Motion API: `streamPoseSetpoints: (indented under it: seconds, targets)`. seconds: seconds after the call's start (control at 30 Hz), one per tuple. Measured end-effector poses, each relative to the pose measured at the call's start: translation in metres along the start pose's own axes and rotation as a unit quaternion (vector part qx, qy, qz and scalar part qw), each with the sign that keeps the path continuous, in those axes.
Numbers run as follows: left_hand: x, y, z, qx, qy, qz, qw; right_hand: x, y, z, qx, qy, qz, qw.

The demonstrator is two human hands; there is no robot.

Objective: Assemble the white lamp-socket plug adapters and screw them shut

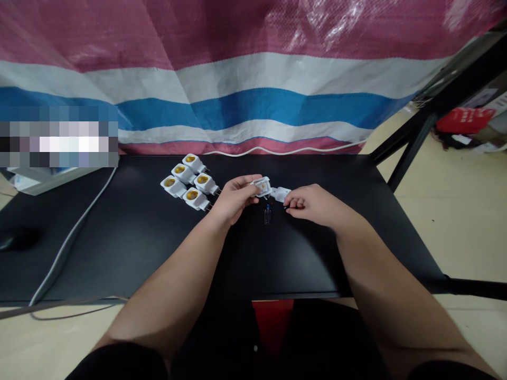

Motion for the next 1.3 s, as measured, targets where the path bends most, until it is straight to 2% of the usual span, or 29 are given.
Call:
streamPoseSetpoints:
  seconds: [0.13,0.27,0.33,0.43,0.53,0.67,1.0,1.3]
  targets:
    - [0.0,0.0,0.0,-0.003,0.001,0.003,1.0,-0.004,0.002,0.001,0.015,-0.03,0.007,0.999]
    - [0.0,0.0,-0.001,-0.004,0.002,0.003,1.0,-0.005,0.001,0.012,0.05,-0.052,0.007,0.997]
    - [-0.001,0.0,-0.001,-0.002,0.002,0.006,1.0,0.0,0.0,0.021,0.068,-0.027,-0.035,0.997]
    - [-0.004,-0.001,0.003,0.008,0.002,0.016,1.0,0.015,-0.003,0.029,0.077,0.059,-0.148,0.984]
    - [-0.01,-0.002,0.007,0.017,0.002,0.039,0.999,0.015,-0.002,0.03,0.075,0.097,-0.196,0.973]
    - [-0.016,-0.005,0.009,0.019,0.006,0.063,0.998,0.008,0.003,0.025,0.069,0.132,-0.186,0.971]
    - [-0.019,-0.008,0.006,0.023,0.005,0.06,0.998,0.004,0.005,0.022,0.059,0.174,-0.175,0.967]
    - [-0.024,-0.009,0.008,-0.004,0.019,0.114,0.993,-0.001,0.008,0.008,0.021,0.221,-0.156,0.963]
Point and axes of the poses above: each hand's wrist, its own y-axis towards the middle knuckle, its own x-axis out of the back of the hand, z = x × y, the point moved 10 cm from there along y, towards the middle knuckle, and after that the axes turned 5 degrees about -x, right-handed, at the moved point
